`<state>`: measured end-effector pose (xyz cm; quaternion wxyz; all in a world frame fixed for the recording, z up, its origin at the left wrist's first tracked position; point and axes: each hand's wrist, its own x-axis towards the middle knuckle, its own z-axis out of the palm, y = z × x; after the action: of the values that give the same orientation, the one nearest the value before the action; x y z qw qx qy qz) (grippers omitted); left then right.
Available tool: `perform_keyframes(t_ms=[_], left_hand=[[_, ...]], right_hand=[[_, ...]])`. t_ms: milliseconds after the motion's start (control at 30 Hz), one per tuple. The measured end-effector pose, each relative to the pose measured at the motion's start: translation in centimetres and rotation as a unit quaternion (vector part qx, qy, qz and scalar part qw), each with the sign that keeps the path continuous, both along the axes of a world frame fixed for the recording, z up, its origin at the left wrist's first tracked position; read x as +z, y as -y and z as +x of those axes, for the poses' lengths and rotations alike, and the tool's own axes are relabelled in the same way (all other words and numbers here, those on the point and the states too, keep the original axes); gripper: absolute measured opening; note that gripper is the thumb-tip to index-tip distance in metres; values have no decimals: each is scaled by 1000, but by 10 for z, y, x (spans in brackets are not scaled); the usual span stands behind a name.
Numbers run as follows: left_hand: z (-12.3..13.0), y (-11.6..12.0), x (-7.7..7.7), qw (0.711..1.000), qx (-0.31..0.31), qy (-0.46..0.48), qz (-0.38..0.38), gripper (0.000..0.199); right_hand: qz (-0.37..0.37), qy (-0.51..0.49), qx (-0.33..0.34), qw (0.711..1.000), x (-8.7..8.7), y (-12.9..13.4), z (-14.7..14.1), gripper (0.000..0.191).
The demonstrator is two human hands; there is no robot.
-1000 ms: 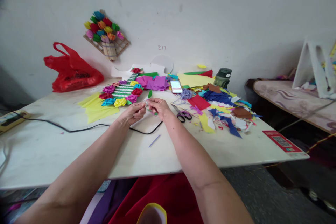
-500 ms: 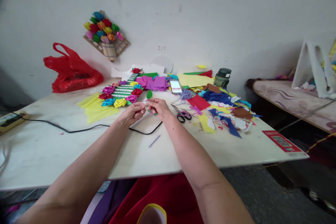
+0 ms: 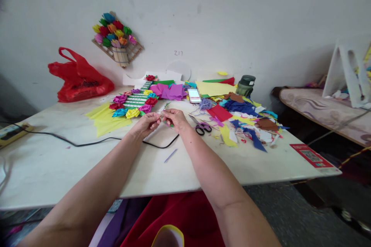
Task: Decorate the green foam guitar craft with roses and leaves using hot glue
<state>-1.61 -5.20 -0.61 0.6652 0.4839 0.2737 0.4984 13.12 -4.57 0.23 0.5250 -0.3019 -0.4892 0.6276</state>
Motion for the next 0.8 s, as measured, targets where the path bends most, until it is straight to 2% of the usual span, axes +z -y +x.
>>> perform_keyframes(t_ms=[800], left_hand=[[0, 0, 0, 1000, -4, 0, -12, 16]], right_hand=[[22, 8, 10, 1000, -4, -3, 0, 29]])
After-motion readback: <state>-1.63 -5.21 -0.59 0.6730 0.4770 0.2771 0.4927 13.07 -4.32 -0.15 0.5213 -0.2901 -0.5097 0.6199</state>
